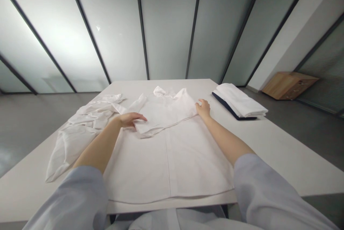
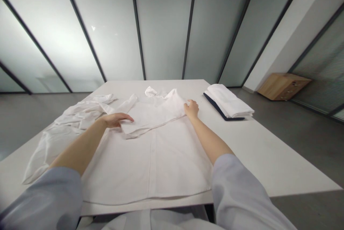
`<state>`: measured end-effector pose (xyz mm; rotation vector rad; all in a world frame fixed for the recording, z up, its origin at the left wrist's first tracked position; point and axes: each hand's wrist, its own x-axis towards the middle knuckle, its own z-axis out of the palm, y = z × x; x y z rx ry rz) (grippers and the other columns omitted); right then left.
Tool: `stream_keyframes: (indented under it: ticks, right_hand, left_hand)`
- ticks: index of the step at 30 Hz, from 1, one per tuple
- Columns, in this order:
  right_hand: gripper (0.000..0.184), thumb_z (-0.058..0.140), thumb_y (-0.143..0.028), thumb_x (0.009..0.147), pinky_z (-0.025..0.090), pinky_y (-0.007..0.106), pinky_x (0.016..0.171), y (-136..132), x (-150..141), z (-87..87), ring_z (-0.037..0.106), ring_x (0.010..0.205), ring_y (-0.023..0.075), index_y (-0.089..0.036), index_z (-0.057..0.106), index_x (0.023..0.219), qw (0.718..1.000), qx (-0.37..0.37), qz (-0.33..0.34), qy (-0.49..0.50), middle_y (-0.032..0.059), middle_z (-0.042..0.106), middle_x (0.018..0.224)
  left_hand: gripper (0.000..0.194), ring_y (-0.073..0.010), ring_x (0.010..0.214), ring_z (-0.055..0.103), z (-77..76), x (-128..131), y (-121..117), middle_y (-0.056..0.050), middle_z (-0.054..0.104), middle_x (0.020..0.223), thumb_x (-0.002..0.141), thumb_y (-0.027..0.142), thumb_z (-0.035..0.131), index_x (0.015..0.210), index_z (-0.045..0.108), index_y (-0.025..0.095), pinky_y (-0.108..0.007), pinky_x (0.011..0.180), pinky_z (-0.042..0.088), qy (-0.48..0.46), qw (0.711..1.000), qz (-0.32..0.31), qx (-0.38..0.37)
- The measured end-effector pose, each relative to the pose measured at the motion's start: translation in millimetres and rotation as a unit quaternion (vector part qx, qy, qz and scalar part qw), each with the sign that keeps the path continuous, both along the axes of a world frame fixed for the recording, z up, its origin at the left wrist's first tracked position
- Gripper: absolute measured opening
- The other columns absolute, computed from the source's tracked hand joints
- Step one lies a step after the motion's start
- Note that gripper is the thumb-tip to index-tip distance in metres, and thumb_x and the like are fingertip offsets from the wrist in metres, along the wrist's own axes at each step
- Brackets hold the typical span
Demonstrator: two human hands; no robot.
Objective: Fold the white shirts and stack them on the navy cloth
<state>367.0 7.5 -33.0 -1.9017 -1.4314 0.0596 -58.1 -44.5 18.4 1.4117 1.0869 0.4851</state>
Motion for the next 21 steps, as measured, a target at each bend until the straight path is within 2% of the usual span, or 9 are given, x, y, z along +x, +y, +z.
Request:
stream_keyframes:
  ticks: [4, 9, 11, 13, 15, 18, 20, 21]
  right_hand:
    - [0.049, 0.047, -0.038, 0.084, 0.041, 0.042, 0.094, 3, -2, -7.4, 0.056, 0.112, 0.0317, -0.016, 0.057, 0.127, 0.995, -0.103, 0.014, 0.006, 0.0163, 0.062, 0.120]
    - [0.052, 0.058, -0.028, 0.072, 0.043, 0.046, 0.092, 10, 2, -9.6, 0.059, 0.107, 0.0333, -0.020, 0.061, 0.123, 0.993, -0.117, -0.021, -0.001, 0.0138, 0.067, 0.112]
    - [0.050, 0.059, -0.025, 0.068, 0.044, 0.045, 0.092, 12, 7, -8.5, 0.060, 0.107, 0.0329, -0.021, 0.065, 0.117, 0.992, -0.121, -0.021, -0.007, 0.0124, 0.068, 0.112]
    - [0.046, 0.058, -0.023, 0.068, 0.044, 0.042, 0.091, 13, 10, -6.3, 0.060, 0.107, 0.0311, -0.022, 0.068, 0.113, 0.992, -0.125, -0.017, 0.002, 0.0113, 0.068, 0.112]
    - [0.043, 0.055, -0.022, 0.070, 0.045, 0.036, 0.088, 14, 12, -2.7, 0.061, 0.104, 0.0282, -0.020, 0.069, 0.110, 0.992, -0.128, 0.003, 0.024, 0.0106, 0.069, 0.111]
    - [0.039, 0.049, -0.022, 0.075, 0.046, 0.030, 0.081, 12, 11, 4.1, 0.063, 0.097, 0.0243, -0.016, 0.070, 0.107, 0.990, -0.119, 0.052, 0.050, 0.0098, 0.070, 0.103]
    - [0.039, 0.048, -0.021, 0.076, 0.045, 0.031, 0.082, 8, 6, 8.6, 0.061, 0.097, 0.0250, -0.015, 0.069, 0.108, 0.995, -0.083, 0.048, 0.027, 0.0108, 0.069, 0.104]
    - [0.039, 0.048, -0.019, 0.076, 0.044, 0.033, 0.085, 5, 3, 10.5, 0.060, 0.099, 0.0263, -0.014, 0.069, 0.108, 0.998, -0.050, 0.040, -0.002, 0.0118, 0.068, 0.107]
  left_hand:
    - [0.030, -0.0232, 0.112, 0.057, -5.9, 16, 3, -0.006, 0.067, 0.113, 0.063, 0.034, 0.073, 0.090, 0.074, 0.023, -0.023, 0.083, 0.048, 0.035, 0.996, 0.044, 0.066]
    - [0.062, -0.0233, 0.119, 0.054, 3.3, 20, -4, -0.003, 0.065, 0.116, 0.054, 0.018, 0.076, 0.115, 0.068, 0.031, -0.026, 0.090, 0.046, -0.007, 0.997, -0.049, 0.052]
    - [0.059, -0.0249, 0.120, 0.053, 7.7, 17, -8, -0.003, 0.066, 0.115, 0.054, 0.018, 0.075, 0.111, 0.070, 0.030, -0.027, 0.093, 0.044, -0.017, 0.995, -0.085, 0.048]
    - [0.051, -0.0267, 0.113, 0.057, 9.9, 16, -10, -0.005, 0.069, 0.107, 0.056, 0.022, 0.076, 0.107, 0.072, 0.026, -0.028, 0.091, 0.046, -0.010, 0.995, -0.099, 0.026]
    - [0.054, -0.0262, 0.103, 0.062, 9.6, 19, -10, -0.005, 0.070, 0.102, 0.060, 0.027, 0.075, 0.114, 0.070, 0.024, -0.030, 0.086, 0.048, -0.003, 0.997, -0.076, -0.004]
    - [0.070, -0.0217, 0.100, 0.063, 5.4, 33, -6, -0.005, 0.069, 0.108, 0.064, 0.029, 0.076, 0.132, 0.057, 0.028, -0.027, 0.082, 0.049, 0.004, 1.000, 0.014, -0.012]
    - [0.079, -0.0194, 0.099, 0.064, 1.9, 44, -4, -0.005, 0.068, 0.109, 0.064, 0.027, 0.077, 0.137, 0.050, 0.030, -0.026, 0.081, 0.049, 0.006, 0.999, 0.053, 0.002]
    - [0.082, -0.0190, 0.097, 0.064, 0.4, 49, -3, -0.005, 0.068, 0.109, 0.062, 0.026, 0.078, 0.139, 0.048, 0.030, -0.026, 0.081, 0.049, 0.001, 0.999, 0.053, 0.006]
